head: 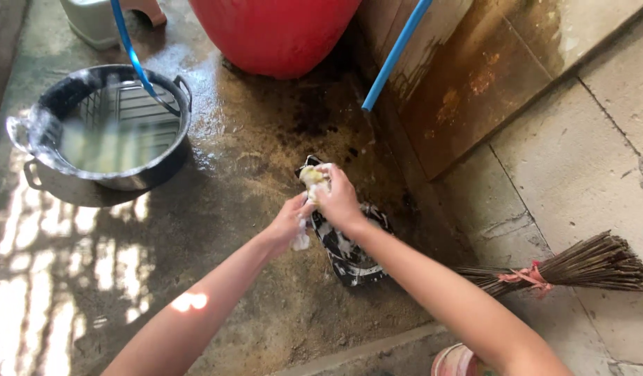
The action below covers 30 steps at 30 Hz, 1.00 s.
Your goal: Cleaning and scrubbing gas stove burner grates with a sponge and soap.
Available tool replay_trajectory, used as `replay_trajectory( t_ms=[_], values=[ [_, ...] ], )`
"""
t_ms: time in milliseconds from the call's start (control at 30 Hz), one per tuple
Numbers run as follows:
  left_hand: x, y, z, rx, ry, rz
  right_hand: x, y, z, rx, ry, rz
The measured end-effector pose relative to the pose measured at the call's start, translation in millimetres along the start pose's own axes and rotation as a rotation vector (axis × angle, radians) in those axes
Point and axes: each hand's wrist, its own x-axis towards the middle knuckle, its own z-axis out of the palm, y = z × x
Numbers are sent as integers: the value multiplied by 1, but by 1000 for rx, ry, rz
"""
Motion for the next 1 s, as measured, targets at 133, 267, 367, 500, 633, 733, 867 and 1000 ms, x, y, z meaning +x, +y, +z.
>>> replay_trajectory(
  t_ms=[133,267,367,500,633,733,867,1000],
  values=[
    [2,-8,-6,24,-60,112,26,21,15,-184,206,-166],
    [1,8,-19,60,-44,88,20,12,37,-297,333,-156],
    [-19,20,-17,59,-31,71,10,-1,33,-206,279,-106],
    [-15,-6,-12,76,-72,87,19,30,23,-215,230,82],
    [-4,-17,-21,-61,-100,119,-2,9,25,-359,202,-143],
    [-10,-15,-18,-31,-98,99,6,16,20,-347,129,-92],
    [-10,-15,-26,30,-93,23,-4,23,35,-410,163,-55],
    [-14,-10,-40,-198,-104,19,-59,-30,36,-425,116,-217]
  ],
)
